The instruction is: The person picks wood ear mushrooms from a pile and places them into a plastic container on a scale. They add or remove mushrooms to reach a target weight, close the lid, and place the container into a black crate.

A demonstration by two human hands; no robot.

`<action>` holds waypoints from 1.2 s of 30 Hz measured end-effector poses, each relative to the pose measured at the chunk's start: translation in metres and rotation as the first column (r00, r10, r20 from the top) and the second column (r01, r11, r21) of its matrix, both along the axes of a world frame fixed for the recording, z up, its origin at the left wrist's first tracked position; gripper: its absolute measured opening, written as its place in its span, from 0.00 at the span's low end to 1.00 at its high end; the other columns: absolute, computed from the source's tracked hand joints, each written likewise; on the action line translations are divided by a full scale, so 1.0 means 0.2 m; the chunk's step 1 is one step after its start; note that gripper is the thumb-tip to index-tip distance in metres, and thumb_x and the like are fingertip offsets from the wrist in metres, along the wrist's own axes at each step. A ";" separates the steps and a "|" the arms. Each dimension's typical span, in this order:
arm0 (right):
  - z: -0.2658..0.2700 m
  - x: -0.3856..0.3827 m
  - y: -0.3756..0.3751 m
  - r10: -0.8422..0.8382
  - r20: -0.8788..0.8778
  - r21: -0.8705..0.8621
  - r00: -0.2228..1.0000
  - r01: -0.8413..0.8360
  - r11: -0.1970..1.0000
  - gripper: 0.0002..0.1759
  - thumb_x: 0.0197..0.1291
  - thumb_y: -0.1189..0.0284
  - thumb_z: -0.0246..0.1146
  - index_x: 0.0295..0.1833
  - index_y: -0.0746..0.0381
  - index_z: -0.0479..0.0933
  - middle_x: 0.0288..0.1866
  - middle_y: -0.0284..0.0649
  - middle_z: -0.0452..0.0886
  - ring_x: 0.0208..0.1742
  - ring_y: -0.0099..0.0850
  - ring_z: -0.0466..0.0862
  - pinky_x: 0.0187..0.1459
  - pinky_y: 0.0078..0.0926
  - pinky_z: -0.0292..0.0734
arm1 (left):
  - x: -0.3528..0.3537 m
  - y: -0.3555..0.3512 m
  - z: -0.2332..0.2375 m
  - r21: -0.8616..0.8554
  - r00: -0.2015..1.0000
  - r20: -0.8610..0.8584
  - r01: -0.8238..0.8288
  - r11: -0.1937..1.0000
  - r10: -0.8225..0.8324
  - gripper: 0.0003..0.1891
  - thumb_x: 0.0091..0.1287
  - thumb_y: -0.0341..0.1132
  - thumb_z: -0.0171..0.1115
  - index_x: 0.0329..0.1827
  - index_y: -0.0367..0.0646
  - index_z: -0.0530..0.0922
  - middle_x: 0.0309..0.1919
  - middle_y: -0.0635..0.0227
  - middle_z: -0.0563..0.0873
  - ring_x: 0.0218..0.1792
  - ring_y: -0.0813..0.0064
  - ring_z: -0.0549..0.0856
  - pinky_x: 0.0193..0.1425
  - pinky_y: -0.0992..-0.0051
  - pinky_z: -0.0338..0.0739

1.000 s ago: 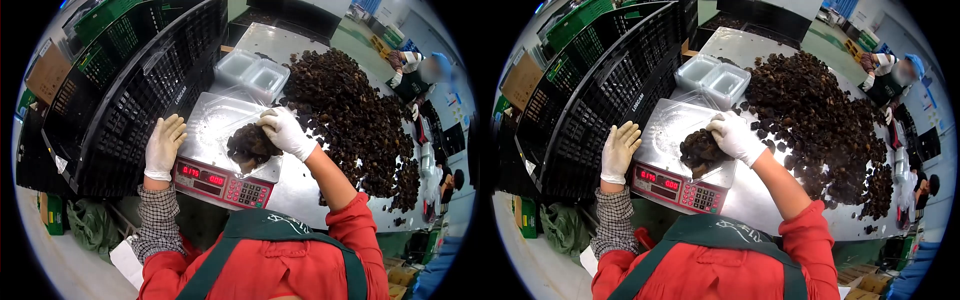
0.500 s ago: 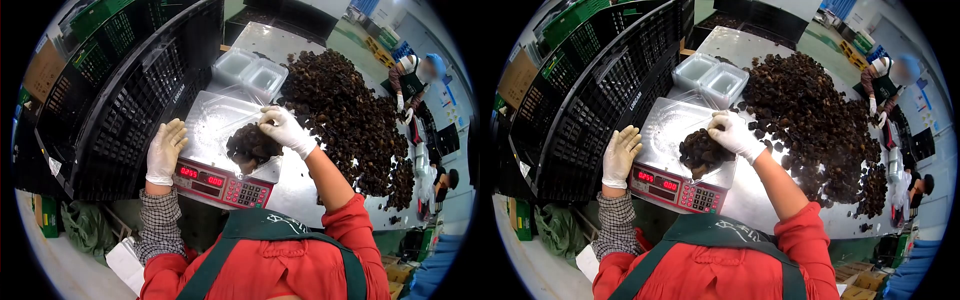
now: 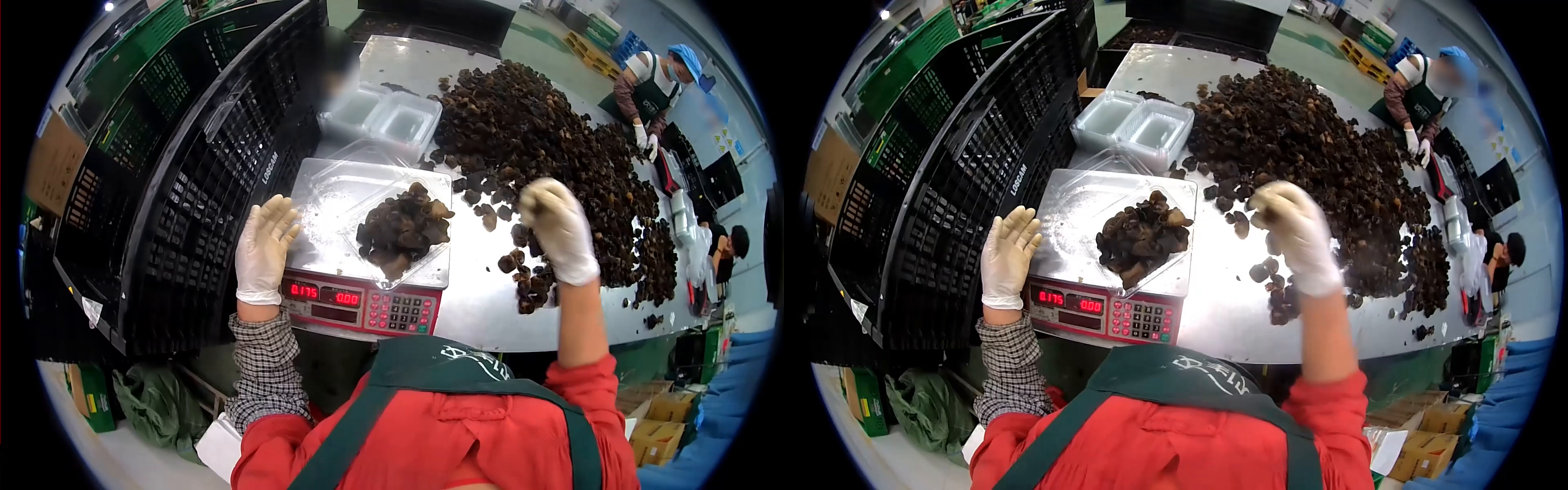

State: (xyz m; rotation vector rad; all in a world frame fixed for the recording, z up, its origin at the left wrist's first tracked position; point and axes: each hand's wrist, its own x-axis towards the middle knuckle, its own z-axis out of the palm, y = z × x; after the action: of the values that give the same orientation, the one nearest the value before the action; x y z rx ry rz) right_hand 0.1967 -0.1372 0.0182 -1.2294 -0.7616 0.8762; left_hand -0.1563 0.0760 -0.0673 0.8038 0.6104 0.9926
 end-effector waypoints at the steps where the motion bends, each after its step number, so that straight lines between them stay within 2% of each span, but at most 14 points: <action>1: 0.00 0.06 -0.14 -0.027 -0.010 0.057 1.000 0.027 0.998 0.06 0.66 0.73 0.55 0.39 0.63 0.75 0.32 0.35 0.75 0.31 0.23 0.73 0.34 0.21 0.70 | -0.01 0.01 0.00 -0.004 1.000 0.001 -0.020 1.000 0.020 0.26 0.72 0.51 0.50 0.59 0.35 0.74 0.56 0.56 0.78 0.58 0.62 0.75 0.63 0.64 0.69; 8: -0.55 0.56 -1.74 -0.511 0.010 -0.333 0.859 0.485 0.808 0.11 0.65 0.66 0.59 0.48 0.60 0.75 0.36 0.33 0.75 0.35 0.21 0.74 0.33 0.17 0.69 | -0.03 0.01 0.03 -0.028 1.000 0.012 -0.002 1.000 0.002 0.26 0.72 0.50 0.51 0.59 0.34 0.74 0.56 0.56 0.78 0.57 0.64 0.76 0.62 0.66 0.69; 10: -0.61 0.46 -1.88 -0.607 0.340 -0.724 0.718 0.612 0.319 0.13 0.62 0.64 0.61 0.43 0.63 0.74 0.40 0.35 0.77 0.42 0.22 0.76 0.39 0.19 0.73 | -0.01 0.02 0.04 -0.014 0.999 -0.030 0.012 1.000 -0.013 0.26 0.75 0.48 0.46 0.62 0.34 0.71 0.59 0.55 0.77 0.58 0.64 0.76 0.62 0.67 0.71; 11: -1.00 0.64 -2.31 -0.139 0.792 -0.556 0.595 0.796 0.240 0.17 0.61 0.62 0.62 0.44 0.65 0.74 0.41 0.38 0.79 0.40 0.27 0.78 0.40 0.23 0.75 | 0.01 0.03 0.04 -0.008 0.999 -0.043 0.019 1.000 -0.019 0.26 0.75 0.48 0.47 0.62 0.34 0.71 0.59 0.54 0.77 0.58 0.64 0.76 0.62 0.67 0.71; 12: -1.36 0.80 -2.71 0.377 0.917 -0.187 0.132 0.976 0.113 0.20 0.60 0.60 0.63 0.46 0.66 0.74 0.41 0.41 0.81 0.38 0.33 0.80 0.40 0.27 0.77 | 0.02 0.03 0.05 -0.002 0.998 -0.049 0.028 1.000 -0.028 0.26 0.74 0.49 0.47 0.62 0.33 0.71 0.59 0.54 0.77 0.59 0.64 0.75 0.62 0.67 0.70; 13: -1.30 0.73 -2.66 0.427 0.897 -0.002 -0.113 0.965 0.261 0.18 0.61 0.61 0.62 0.43 0.68 0.76 0.39 0.46 0.83 0.32 0.42 0.79 0.37 0.34 0.75 | 0.03 0.03 0.06 0.019 0.998 -0.063 0.028 0.999 -0.027 0.26 0.74 0.49 0.47 0.62 0.33 0.71 0.59 0.54 0.77 0.59 0.63 0.75 0.62 0.66 0.70; 16: -0.93 0.63 -2.24 -0.140 0.831 -0.509 0.539 0.837 0.202 0.15 0.62 0.64 0.61 0.34 0.68 0.77 0.33 0.48 0.82 0.30 0.42 0.76 0.36 0.36 0.72 | 0.02 0.01 0.09 0.046 0.995 -0.102 0.023 0.999 -0.019 0.26 0.74 0.49 0.47 0.62 0.34 0.71 0.59 0.54 0.76 0.59 0.63 0.75 0.62 0.66 0.70; 18: -0.79 0.50 -1.90 -0.067 0.935 -0.324 0.349 0.914 0.245 0.14 0.61 0.69 0.61 0.29 0.69 0.73 0.31 0.49 0.78 0.31 0.38 0.75 0.37 0.35 0.70 | 0.02 0.00 0.10 0.019 0.996 -0.087 0.020 1.000 -0.018 0.26 0.74 0.49 0.46 0.62 0.34 0.71 0.59 0.54 0.76 0.59 0.63 0.75 0.63 0.65 0.70; 20: -0.84 0.51 -1.69 -0.306 0.880 -0.241 0.363 0.897 0.371 0.08 0.58 0.75 0.63 0.42 0.68 0.75 0.38 0.44 0.81 0.38 0.36 0.78 0.46 0.32 0.74 | 0.01 0.00 0.07 0.009 0.997 -0.073 0.041 0.999 -0.040 0.26 0.74 0.49 0.46 0.63 0.34 0.70 0.59 0.55 0.76 0.59 0.64 0.75 0.63 0.66 0.70; 24: -0.67 0.35 -1.03 -0.311 0.820 -0.144 0.481 0.699 0.700 0.05 0.60 0.75 0.63 0.34 0.65 0.77 0.30 0.36 0.79 0.33 0.24 0.77 0.39 0.24 0.73 | -0.02 -0.03 0.06 -0.027 0.995 -0.052 0.079 0.996 -0.081 0.28 0.74 0.49 0.48 0.64 0.31 0.67 0.61 0.50 0.72 0.63 0.58 0.71 0.67 0.63 0.66; 25: -0.59 0.28 -0.85 -0.227 0.799 -0.303 0.556 0.700 0.647 0.06 0.59 0.73 0.64 0.33 0.65 0.78 0.29 0.36 0.79 0.32 0.24 0.76 0.38 0.24 0.73 | -0.03 -0.03 0.05 -0.044 0.996 -0.035 0.085 0.995 -0.086 0.28 0.74 0.49 0.48 0.64 0.32 0.68 0.60 0.52 0.73 0.62 0.61 0.73 0.65 0.64 0.68; 29: -0.37 0.00 -0.27 -0.196 0.732 -0.123 0.653 0.409 0.904 0.07 0.60 0.78 0.60 0.44 0.67 0.78 0.39 0.40 0.81 0.39 0.28 0.82 0.41 0.22 0.76 | -0.05 -0.03 0.04 -0.054 0.995 -0.028 0.094 0.994 -0.096 0.27 0.74 0.49 0.47 0.63 0.32 0.68 0.59 0.52 0.74 0.60 0.63 0.74 0.64 0.65 0.70; 34: -0.28 -0.19 0.19 0.053 0.869 -0.119 0.492 0.103 0.988 0.16 0.54 0.80 0.64 0.51 0.61 0.79 0.44 0.39 0.79 0.39 0.31 0.80 0.41 0.24 0.77 | -0.04 -0.03 0.02 -0.030 0.994 -0.050 0.094 0.995 -0.095 0.29 0.73 0.50 0.48 0.65 0.32 0.67 0.61 0.50 0.71 0.62 0.61 0.71 0.65 0.64 0.67; 36: -0.32 -0.20 0.31 -0.008 0.984 0.015 0.179 -0.036 0.999 0.16 0.52 0.78 0.66 0.49 0.61 0.80 0.46 0.40 0.78 0.41 0.36 0.81 0.43 0.30 0.77 | -0.02 -0.03 0.02 -0.020 0.994 -0.056 0.095 0.995 -0.096 0.29 0.73 0.50 0.48 0.65 0.32 0.67 0.61 0.51 0.72 0.61 0.61 0.71 0.64 0.64 0.67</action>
State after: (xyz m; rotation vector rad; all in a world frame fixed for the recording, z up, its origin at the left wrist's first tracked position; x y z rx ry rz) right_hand 0.1569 -0.0753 -0.0451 -1.7302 -1.8469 -0.1344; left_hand -0.1611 0.0698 -0.0638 0.8403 0.6228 0.8788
